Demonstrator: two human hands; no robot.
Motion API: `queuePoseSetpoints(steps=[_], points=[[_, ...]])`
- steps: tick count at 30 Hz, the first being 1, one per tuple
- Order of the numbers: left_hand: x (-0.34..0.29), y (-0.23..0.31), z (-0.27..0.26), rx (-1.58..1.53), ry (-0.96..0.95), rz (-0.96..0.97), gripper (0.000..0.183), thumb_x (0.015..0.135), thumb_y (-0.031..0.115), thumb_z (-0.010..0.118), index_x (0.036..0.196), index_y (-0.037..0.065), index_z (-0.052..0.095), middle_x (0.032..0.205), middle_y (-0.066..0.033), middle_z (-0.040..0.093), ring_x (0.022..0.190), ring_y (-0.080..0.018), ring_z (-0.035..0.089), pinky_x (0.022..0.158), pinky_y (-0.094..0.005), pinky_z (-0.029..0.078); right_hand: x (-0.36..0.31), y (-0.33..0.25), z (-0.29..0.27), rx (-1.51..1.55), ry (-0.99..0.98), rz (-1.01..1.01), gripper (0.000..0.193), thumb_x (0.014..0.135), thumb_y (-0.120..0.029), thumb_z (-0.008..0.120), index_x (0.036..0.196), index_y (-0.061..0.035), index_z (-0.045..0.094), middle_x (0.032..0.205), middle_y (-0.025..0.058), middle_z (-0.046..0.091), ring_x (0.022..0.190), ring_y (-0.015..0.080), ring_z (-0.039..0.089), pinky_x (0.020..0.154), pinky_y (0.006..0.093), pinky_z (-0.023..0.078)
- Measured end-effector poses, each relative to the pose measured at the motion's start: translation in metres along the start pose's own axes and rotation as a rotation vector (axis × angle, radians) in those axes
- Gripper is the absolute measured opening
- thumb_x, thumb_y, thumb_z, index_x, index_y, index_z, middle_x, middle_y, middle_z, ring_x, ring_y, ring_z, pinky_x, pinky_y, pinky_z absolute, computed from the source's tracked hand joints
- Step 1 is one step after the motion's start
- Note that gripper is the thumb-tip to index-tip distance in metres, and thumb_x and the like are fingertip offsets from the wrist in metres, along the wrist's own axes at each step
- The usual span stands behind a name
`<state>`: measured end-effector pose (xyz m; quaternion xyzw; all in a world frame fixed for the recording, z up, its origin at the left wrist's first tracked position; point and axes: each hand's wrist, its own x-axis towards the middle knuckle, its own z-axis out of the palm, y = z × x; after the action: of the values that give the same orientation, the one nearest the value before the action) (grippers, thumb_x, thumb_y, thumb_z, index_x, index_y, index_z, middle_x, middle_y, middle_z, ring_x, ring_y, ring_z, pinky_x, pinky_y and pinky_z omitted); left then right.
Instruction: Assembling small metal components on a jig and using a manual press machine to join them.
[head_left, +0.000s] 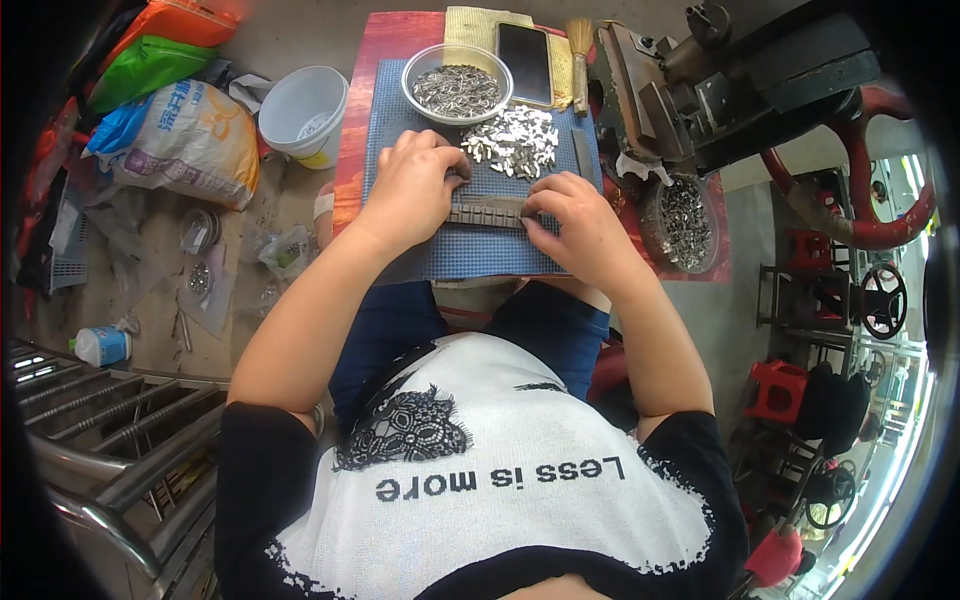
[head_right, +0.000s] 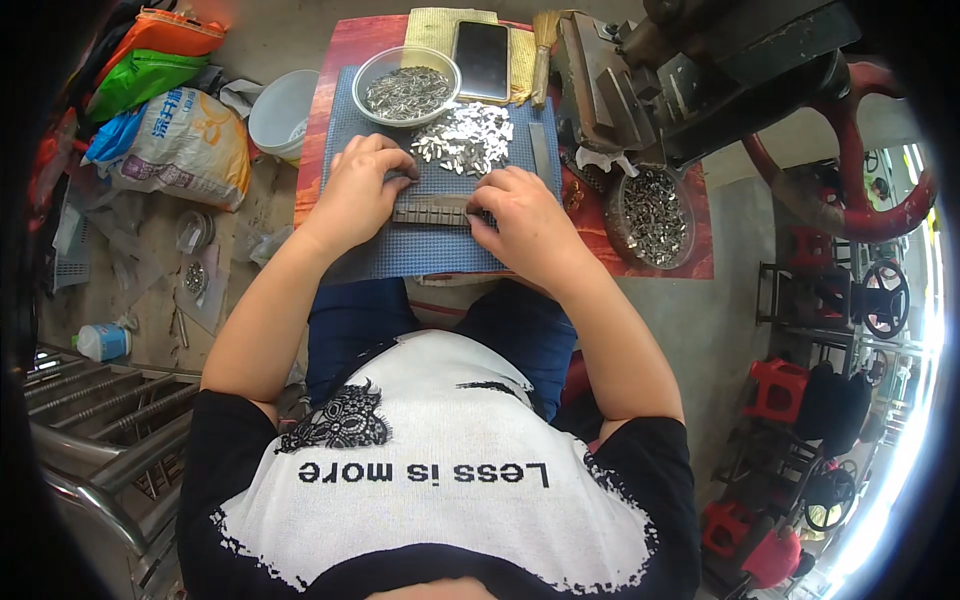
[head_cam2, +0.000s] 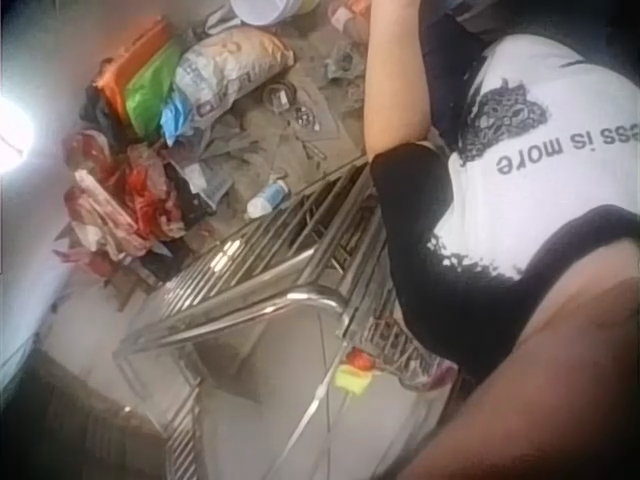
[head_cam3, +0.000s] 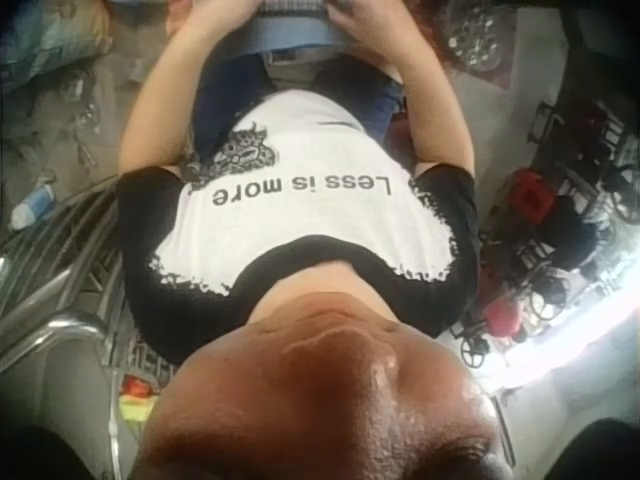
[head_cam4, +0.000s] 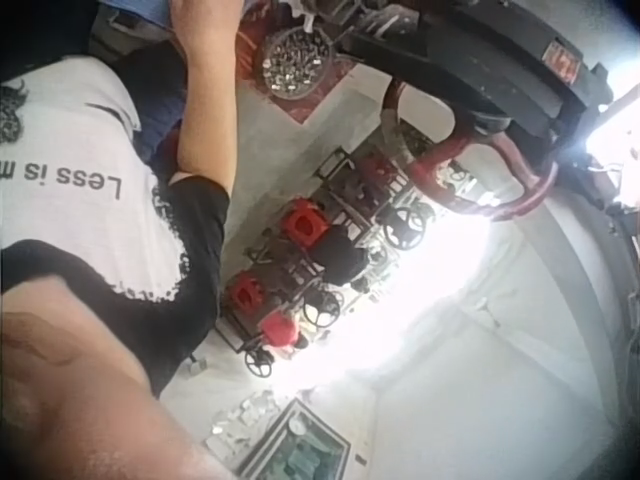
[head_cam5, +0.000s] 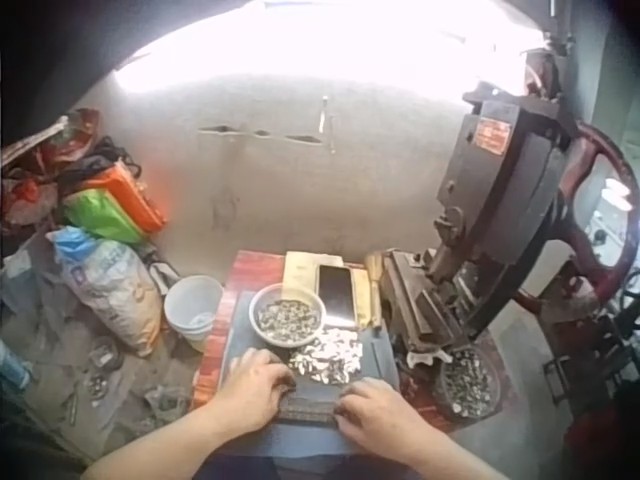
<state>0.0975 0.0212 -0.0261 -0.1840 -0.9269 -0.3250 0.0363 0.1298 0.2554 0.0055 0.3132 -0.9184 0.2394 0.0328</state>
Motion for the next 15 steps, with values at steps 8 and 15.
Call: queuePoseSetpoints(steps=[8, 15], points=[[0.002, 0.006, 0.001, 0.030, -0.014, -0.052, 0.014, 0.083, 0.012, 0.071, 0.096, 0.007, 0.072, 0.110, -0.0087, 0.064, 0.114, -0.0284, 0.053, 0.099, -0.0403, 0.039, 0.016, 0.011, 0.005, 0.107, 0.227, 0.255, 0.010, 0.085, -0.010, 0.068, 0.090, -0.0016, 0.068, 0.087, 0.0152, 0.065, 0.086, 0.0353, 0.062, 0.077, 0.0429, 0.050], [0.000, -0.002, -0.017, -0.271, -0.172, -0.069, 0.017, 0.080, 0.013, 0.073, 0.093, 0.003, 0.072, 0.101, -0.0117, 0.064, 0.106, -0.0280, 0.056, 0.094, -0.0374, 0.044, 0.019, 0.022, 0.020, 0.040, 0.176, 0.244, 0.009, 0.085, -0.009, 0.068, 0.087, -0.0007, 0.066, 0.087, 0.0143, 0.064, 0.089, 0.0343, 0.062, 0.081, 0.0424, 0.049]])
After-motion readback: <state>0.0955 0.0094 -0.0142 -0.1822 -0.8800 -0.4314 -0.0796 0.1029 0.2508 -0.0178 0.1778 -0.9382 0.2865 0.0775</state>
